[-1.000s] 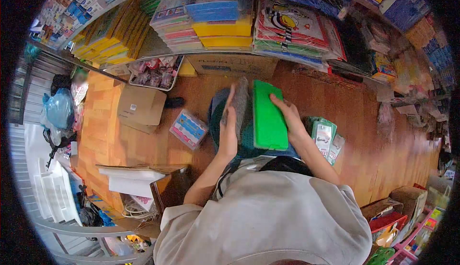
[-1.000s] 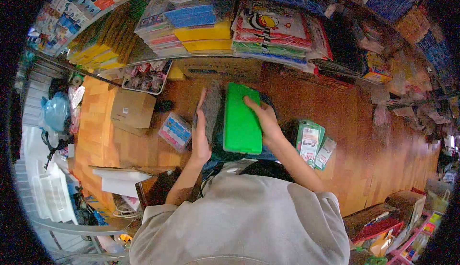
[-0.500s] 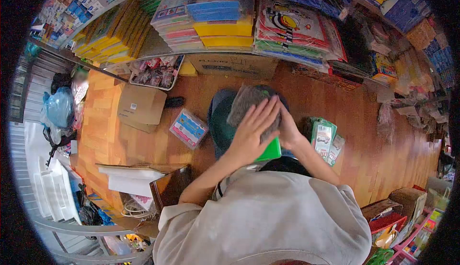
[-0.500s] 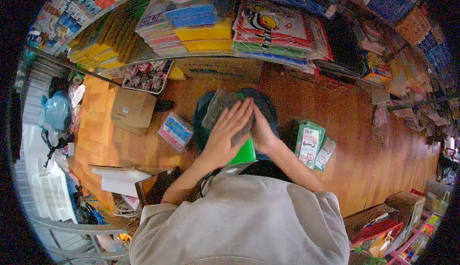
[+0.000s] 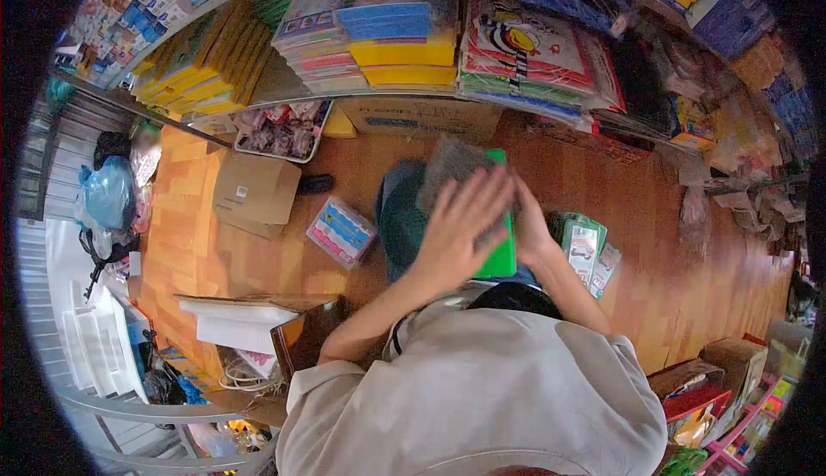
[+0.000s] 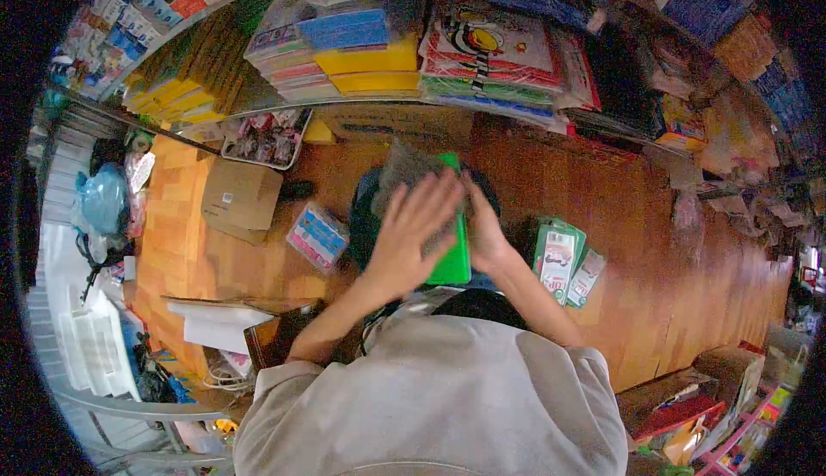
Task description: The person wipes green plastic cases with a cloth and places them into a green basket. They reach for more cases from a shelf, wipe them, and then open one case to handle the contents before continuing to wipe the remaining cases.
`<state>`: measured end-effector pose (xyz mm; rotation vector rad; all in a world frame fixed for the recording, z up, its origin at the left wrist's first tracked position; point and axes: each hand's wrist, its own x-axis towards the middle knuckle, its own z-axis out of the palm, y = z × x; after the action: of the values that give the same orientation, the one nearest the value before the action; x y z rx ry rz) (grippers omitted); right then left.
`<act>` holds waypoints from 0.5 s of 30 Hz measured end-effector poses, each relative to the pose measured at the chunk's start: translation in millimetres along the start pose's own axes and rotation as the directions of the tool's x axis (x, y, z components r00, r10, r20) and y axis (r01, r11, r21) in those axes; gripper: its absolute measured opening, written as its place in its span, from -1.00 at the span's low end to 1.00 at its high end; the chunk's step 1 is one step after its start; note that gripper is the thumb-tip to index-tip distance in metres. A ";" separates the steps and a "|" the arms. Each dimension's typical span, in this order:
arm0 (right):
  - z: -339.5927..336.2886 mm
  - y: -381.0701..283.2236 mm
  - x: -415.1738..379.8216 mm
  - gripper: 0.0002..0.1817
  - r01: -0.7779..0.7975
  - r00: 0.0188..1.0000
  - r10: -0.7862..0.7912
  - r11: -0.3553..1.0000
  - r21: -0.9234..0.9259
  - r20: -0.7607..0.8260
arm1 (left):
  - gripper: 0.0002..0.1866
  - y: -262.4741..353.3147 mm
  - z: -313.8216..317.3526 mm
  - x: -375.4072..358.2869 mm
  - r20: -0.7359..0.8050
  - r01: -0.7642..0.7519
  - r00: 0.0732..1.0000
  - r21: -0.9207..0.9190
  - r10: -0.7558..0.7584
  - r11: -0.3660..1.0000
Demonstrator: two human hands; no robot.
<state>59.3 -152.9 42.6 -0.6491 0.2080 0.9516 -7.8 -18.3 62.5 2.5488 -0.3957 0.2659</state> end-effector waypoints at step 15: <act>2.3 0.7 6.0 -0.49 0.112 0.992 -0.119 0.985 0.131 0.046 | -0.36 -6.6 5.1 5.5 0.012 -0.026 1.000 -0.061 0.027 0.998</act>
<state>61.9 -147.1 41.5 -0.5111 0.1806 0.8359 0.2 -16.9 56.6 2.4884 -0.4359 0.2443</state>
